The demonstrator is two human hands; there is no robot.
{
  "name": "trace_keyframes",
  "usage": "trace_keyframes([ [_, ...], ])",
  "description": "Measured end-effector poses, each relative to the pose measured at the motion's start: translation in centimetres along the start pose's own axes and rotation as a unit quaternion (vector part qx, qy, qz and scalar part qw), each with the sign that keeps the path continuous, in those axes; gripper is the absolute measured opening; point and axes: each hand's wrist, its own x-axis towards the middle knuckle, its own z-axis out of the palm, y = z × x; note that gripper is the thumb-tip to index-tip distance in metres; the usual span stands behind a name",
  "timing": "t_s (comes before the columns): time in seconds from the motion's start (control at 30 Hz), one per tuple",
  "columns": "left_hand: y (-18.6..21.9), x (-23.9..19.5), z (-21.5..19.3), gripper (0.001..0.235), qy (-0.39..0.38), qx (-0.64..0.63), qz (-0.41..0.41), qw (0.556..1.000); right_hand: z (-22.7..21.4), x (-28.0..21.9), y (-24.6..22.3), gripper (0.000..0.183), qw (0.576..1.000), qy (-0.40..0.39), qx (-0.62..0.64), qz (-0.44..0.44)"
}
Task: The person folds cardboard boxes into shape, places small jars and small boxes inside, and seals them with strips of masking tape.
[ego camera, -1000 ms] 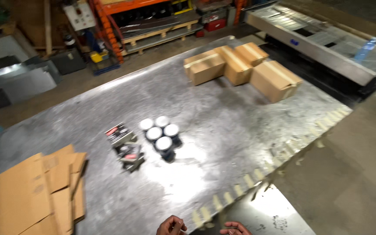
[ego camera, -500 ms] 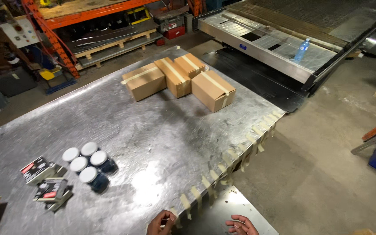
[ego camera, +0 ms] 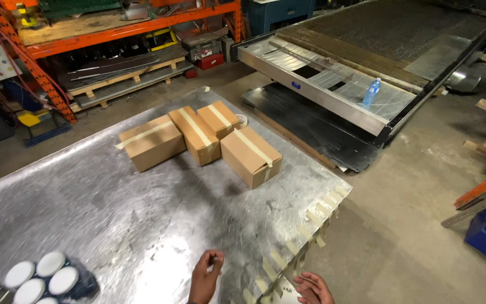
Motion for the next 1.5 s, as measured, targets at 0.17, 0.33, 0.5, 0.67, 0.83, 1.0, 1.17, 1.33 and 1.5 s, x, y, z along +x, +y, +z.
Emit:
trace_keyframes([
  [0.17, 5.0, 8.9, 2.4, 0.042, 0.038, 0.035, 0.166, 0.985, 1.8, 6.8, -0.6, 0.069, 0.993, -0.067, 0.043, -0.089],
  [0.33, 14.1, 17.2, 6.3, 0.037, 0.052, -0.020, 0.222, 0.973, 6.2, 10.1, -7.1, 0.083, 0.992, -0.078, -0.044, -0.091],
  [0.5, 17.0, 30.4, 10.0, 0.031, 0.105, 0.071, 0.271, 0.954, 9.0, 22.4, -9.3, 0.087, 0.982, -0.135, -0.008, -0.135],
  [0.67, 20.4, 39.4, 12.3, 0.046, 0.167, 0.139, 0.252, 0.943, 12.3, 29.2, -13.1, 0.108, 0.978, -0.167, -0.041, -0.119],
  [0.83, 21.3, 45.5, 12.5, 0.035, 0.202, 0.234, 0.315, 0.897, 15.1, 31.5, -16.2, 0.116, 0.985, -0.159, -0.031, -0.064],
  [1.0, 21.8, 46.2, 13.1, 0.051, 0.221, 0.392, 0.236, 0.862, 15.5, 33.4, -17.0, 0.117, 0.976, -0.195, -0.040, -0.091],
  [1.17, 21.1, 42.3, 13.1, 0.052, 0.279, 0.477, 0.204, 0.808, 14.5, 32.2, -19.8, 0.131, 0.978, -0.157, -0.083, -0.106],
  [1.33, 20.5, 32.1, 12.8, 0.052, 0.320, 0.398, 0.178, 0.841, 12.9, 33.5, -18.9, 0.119, 0.982, -0.127, -0.076, -0.116],
  [1.5, 13.8, 25.9, 10.3, 0.064, 0.328, 0.269, 0.117, 0.898, 14.2, 27.6, -22.1, 0.087, 0.979, -0.101, -0.156, -0.089],
])
